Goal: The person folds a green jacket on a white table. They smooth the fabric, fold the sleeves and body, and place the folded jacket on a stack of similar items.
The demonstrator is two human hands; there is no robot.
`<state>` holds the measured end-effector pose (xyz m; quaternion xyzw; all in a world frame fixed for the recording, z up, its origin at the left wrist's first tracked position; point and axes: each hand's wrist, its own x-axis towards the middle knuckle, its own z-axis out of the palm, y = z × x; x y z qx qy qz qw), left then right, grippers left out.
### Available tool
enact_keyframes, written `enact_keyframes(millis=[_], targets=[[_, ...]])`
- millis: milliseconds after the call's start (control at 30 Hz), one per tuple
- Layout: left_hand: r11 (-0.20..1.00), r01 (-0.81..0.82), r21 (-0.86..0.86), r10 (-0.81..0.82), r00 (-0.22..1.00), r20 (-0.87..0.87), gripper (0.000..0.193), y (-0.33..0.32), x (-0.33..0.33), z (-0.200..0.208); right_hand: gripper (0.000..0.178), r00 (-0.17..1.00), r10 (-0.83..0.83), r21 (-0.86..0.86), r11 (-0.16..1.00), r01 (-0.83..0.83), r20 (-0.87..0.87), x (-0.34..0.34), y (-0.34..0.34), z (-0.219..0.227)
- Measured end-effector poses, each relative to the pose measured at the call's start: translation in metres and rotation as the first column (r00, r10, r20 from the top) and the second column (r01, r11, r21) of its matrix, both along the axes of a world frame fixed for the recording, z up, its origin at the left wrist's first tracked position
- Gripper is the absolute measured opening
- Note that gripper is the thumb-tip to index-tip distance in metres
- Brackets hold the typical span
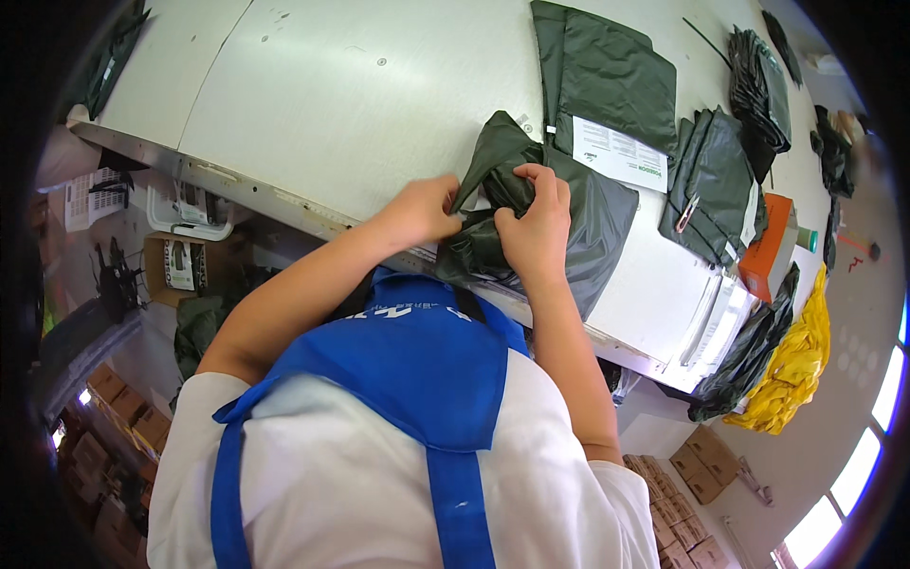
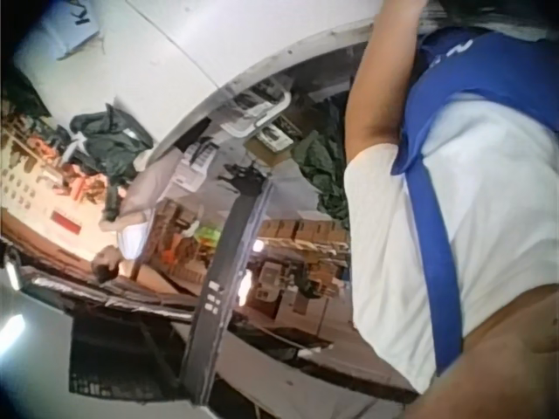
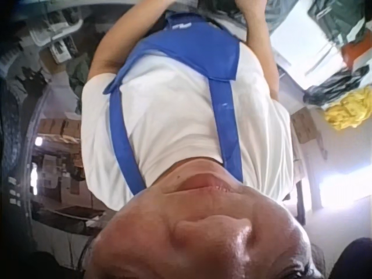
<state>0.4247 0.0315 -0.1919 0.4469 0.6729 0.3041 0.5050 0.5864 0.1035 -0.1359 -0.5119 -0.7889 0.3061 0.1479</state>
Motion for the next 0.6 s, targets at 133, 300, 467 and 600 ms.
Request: enact_keyframes(millis=[133, 300, 467, 600], targets=[[0.986, 0.038, -0.164, -0.013, 0.989, 0.147, 0.016, -0.01, 0.011, -0.004, 0.051, 0.999, 0.02, 0.01, 1.0, -0.02, -0.04, 0.001, -0.007, -0.005], [0.967, -0.176, -0.184, 0.243, 0.855, 0.459, 0.017, -0.017, 0.016, -0.017, 0.086, 0.96, 0.208, 0.249, 0.955, -0.158, -0.187, 0.021, -0.038, -0.007], [0.96, -0.247, -0.13, 0.279, 0.866, 0.415, 0.013, -0.016, 0.026, -0.023, 0.096, 0.931, 0.339, 0.435, 0.824, -0.363, 0.135, 0.029, -0.063, -0.02], [0.94, -0.31, -0.14, 0.339, 0.823, 0.456, 0.011, -0.016, 0.029, -0.009, 0.081, 0.955, 0.283, 0.326, 0.914, -0.242, -0.084, 0.034, -0.048, -0.018]])
